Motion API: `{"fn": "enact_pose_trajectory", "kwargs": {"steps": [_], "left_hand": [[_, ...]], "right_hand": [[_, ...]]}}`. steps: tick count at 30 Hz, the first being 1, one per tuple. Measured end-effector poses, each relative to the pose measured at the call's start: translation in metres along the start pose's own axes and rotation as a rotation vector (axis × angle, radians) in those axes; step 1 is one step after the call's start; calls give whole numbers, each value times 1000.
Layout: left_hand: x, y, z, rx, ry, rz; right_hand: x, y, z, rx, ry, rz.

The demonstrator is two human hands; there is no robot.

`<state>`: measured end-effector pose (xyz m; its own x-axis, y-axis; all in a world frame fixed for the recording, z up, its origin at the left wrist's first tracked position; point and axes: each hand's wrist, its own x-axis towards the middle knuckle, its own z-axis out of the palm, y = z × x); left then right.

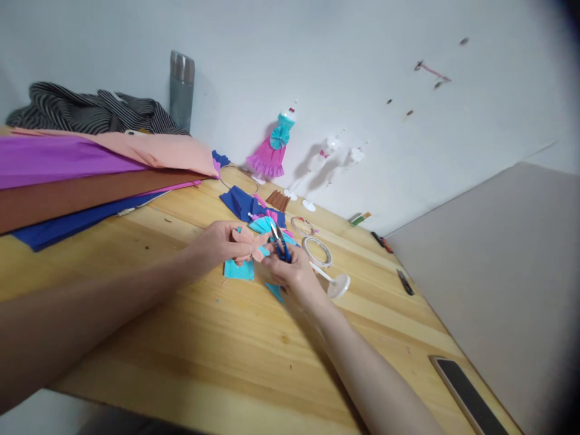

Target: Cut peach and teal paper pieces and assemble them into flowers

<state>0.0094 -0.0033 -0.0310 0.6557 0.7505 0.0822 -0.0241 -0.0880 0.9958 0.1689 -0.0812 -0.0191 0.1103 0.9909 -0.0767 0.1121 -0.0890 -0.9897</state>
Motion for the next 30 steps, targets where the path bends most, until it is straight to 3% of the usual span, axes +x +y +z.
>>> {"fn": "enact_pose_trajectory", "kwargs": {"steps": [11, 21, 30], "left_hand": [[-5, 5, 5, 77, -78, 29], [-7, 10, 5, 21, -114, -32], [-2, 0, 2, -117, -207, -42]], "right_hand": [[-6, -8, 2, -160, 123, -187], [-6, -7, 3, -132, 125, -153], [-3, 1, 0, 86, 60, -122]]}}
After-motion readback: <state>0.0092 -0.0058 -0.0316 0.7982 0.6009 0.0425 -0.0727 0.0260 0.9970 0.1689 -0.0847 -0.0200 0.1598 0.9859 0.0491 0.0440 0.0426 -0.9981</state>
